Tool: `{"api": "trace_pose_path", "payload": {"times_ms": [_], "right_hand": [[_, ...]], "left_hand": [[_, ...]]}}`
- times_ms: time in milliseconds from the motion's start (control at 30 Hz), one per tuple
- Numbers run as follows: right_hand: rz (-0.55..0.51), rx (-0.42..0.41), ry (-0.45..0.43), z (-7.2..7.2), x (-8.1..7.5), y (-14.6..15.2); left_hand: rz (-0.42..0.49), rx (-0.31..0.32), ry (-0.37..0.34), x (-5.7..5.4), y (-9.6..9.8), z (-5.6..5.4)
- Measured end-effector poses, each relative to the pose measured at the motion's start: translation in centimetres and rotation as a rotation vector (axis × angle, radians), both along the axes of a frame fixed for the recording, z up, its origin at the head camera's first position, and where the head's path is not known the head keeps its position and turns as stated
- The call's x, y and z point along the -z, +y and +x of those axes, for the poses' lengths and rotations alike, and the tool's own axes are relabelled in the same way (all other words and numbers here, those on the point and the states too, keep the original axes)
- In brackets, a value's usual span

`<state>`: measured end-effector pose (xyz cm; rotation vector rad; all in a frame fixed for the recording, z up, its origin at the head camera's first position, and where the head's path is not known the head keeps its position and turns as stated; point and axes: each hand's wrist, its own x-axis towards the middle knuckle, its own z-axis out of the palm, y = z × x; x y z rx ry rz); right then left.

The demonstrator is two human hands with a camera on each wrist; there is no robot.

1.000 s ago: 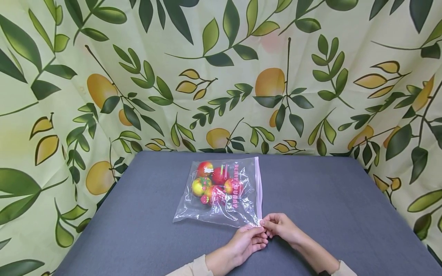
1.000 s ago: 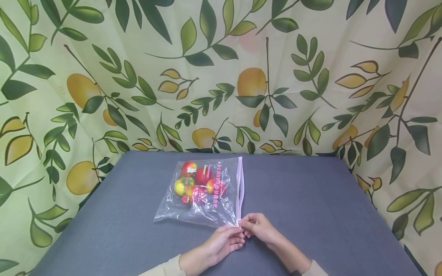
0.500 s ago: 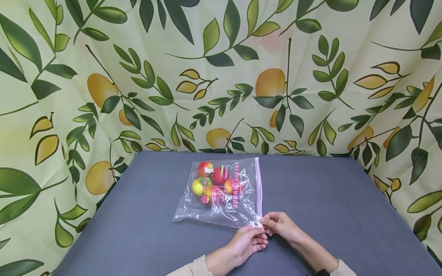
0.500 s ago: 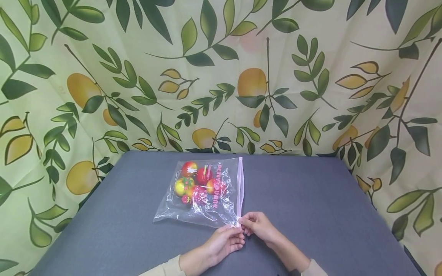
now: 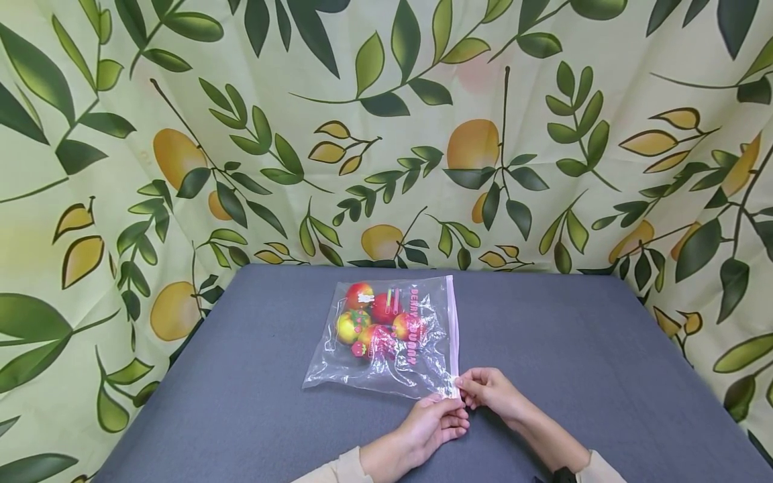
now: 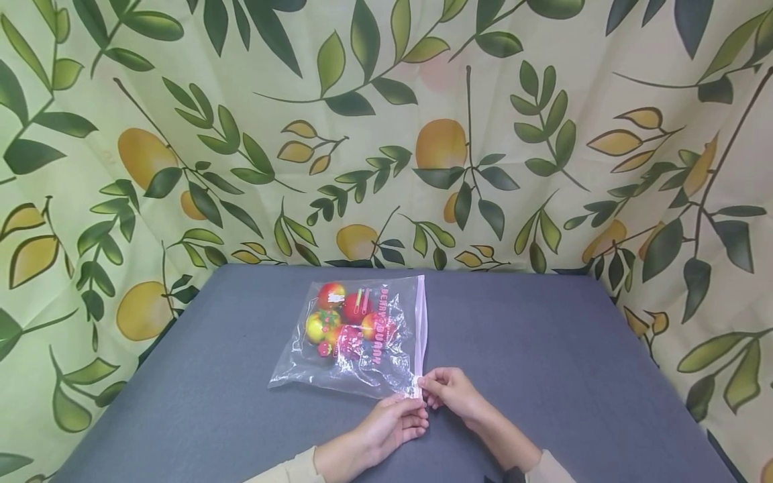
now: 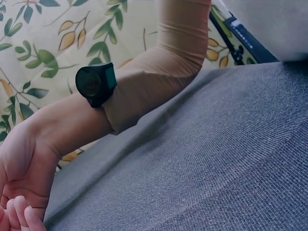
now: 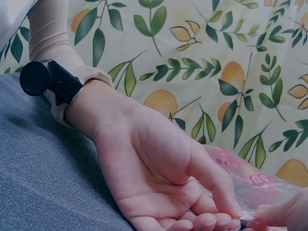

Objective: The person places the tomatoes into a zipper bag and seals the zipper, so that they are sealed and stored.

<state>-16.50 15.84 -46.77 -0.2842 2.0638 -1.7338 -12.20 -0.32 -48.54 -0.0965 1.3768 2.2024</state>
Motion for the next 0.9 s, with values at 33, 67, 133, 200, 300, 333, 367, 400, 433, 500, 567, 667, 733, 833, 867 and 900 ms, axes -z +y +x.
{"api": "trace_pose_path", "payload": {"times_ms": [33, 67, 133, 200, 300, 333, 367, 400, 433, 500, 567, 667, 733, 833, 867, 900], "right_hand": [[0.001, 0.002, -0.002, -0.01, -0.03, 0.0], [0.0, 0.002, -0.003, -0.02, -0.05, 0.0], [0.001, 0.002, -0.001, -0.03, -0.09, 0.0], [0.0, 0.0, 0.002, -0.06, -0.14, 0.0], [-0.001, -0.002, 0.005, -0.11, -0.21, -0.03], [-0.001, -0.001, 0.005, -0.14, -0.22, -0.05], [-0.001, 0.0, 0.005, -0.17, -0.23, -0.06], [-0.001, 0.001, 0.005, -0.2, -0.23, -0.08], [0.0, 0.004, 0.005, -0.24, -0.24, -0.1], [-0.001, 0.007, 0.005, -0.31, -0.24, -0.12], [-0.001, 0.009, 0.004, -0.38, -0.26, -0.14], [-0.001, 0.014, 0.007, -0.52, -0.3, -0.15], [0.003, 0.019, 0.009, -0.62, -0.3, -0.16], [0.006, 0.027, 0.006, -0.74, -0.21, -0.14], [0.006, 0.03, 0.003, -0.78, -0.14, -0.13], [0.004, 0.031, 0.0, -0.81, -0.08, -0.11]], "left_hand": [[0.001, 0.0, -0.001, 0.01, 0.0, 0.0], [0.001, 0.001, -0.001, 0.02, 0.0, 0.01], [0.001, 0.003, 0.001, 0.02, 0.0, 0.02], [0.001, 0.004, 0.0, 0.01, -0.01, 0.0], [0.001, 0.005, 0.0, -0.01, -0.03, -0.04], [0.001, 0.005, -0.001, -0.03, -0.04, -0.05], [0.002, 0.005, -0.002, -0.03, -0.04, -0.05], [0.002, 0.004, -0.002, -0.03, -0.05, -0.05], [0.001, 0.004, -0.002, -0.02, -0.05, -0.06], [0.001, 0.003, -0.003, -0.02, -0.04, -0.09], [0.001, 0.003, -0.004, -0.01, -0.04, -0.11], [0.0, 0.0, -0.001, 0.01, -0.01, -0.13], [-0.001, 0.0, 0.002, 0.03, 0.01, -0.14], [-0.001, 0.0, 0.002, 0.08, 0.05, -0.12], [0.0, -0.001, 0.001, 0.1, 0.06, -0.1], [0.002, -0.001, -0.002, 0.12, 0.07, -0.09]]}}
